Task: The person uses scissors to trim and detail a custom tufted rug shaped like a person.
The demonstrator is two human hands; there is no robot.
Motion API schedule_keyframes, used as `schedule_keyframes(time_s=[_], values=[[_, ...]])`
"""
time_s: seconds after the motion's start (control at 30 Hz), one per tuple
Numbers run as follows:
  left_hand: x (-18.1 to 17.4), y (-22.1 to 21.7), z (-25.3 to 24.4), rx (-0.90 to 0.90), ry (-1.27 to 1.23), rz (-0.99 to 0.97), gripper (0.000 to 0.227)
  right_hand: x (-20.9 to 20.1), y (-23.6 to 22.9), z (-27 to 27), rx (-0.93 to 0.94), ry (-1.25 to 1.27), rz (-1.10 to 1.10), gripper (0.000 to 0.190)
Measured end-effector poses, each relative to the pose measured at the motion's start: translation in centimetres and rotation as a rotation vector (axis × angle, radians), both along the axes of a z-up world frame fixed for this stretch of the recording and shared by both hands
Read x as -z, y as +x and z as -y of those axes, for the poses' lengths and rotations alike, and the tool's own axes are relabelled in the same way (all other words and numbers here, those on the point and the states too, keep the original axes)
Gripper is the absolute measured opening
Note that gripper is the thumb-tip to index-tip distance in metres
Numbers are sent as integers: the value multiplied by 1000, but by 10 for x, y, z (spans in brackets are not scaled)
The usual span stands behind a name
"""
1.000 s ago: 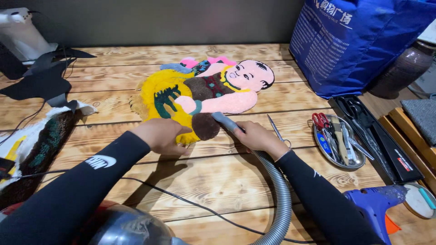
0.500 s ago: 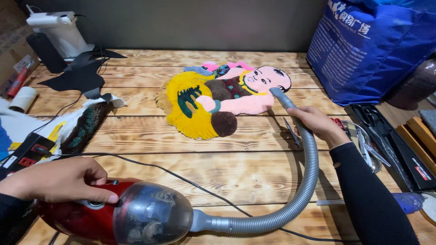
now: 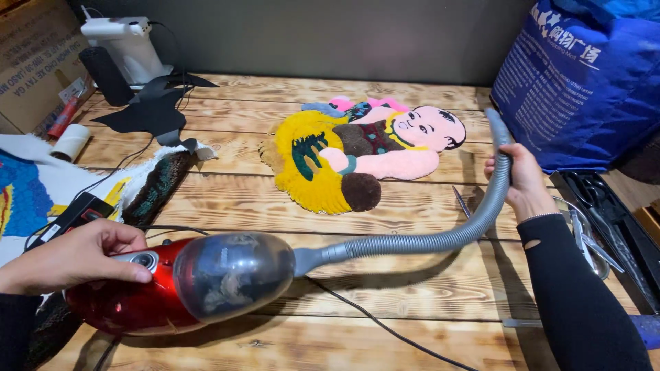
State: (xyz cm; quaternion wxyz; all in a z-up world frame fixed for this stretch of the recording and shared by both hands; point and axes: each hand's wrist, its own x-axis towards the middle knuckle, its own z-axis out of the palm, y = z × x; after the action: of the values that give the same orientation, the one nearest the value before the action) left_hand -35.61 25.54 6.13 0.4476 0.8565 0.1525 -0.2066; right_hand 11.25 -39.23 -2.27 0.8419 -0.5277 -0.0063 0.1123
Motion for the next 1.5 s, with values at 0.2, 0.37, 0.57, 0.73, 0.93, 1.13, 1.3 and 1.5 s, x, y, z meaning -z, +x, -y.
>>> schedule_keyframes(time_s=[0.2, 0.37, 0.57, 0.73, 0.93, 1.13, 1.3, 1.5], values=[[-20, -1, 29, -529, 81, 121, 44, -8, 19, -11, 238, 156, -40, 20], [-9, 10, 29, -707, 214, 260, 50, -82, -63, -87, 6, -101, 225, 40], [7, 28, 8, -723, 284, 349, 59, -54, -70, -106, -281, -575, 368, 53], [-1, 45, 5, -666, 470, 263, 64, -31, -88, -89, -363, -985, 532, 45], [-8, 53, 36, -466, 1293, 424, 45, -11, -91, -50, -255, -1909, 527, 58], [-12, 123, 146, -128, 1145, 894, 44, 14, -85, -41, -247, -2046, 352, 54], [58, 222, 212, 321, 730, 963, 55, 5, -95, -63, -244, -1936, 397, 44], [126, 294, 262, 546, 754, 898, 67, 13, -95, -82, -284, -1861, 455, 35]])
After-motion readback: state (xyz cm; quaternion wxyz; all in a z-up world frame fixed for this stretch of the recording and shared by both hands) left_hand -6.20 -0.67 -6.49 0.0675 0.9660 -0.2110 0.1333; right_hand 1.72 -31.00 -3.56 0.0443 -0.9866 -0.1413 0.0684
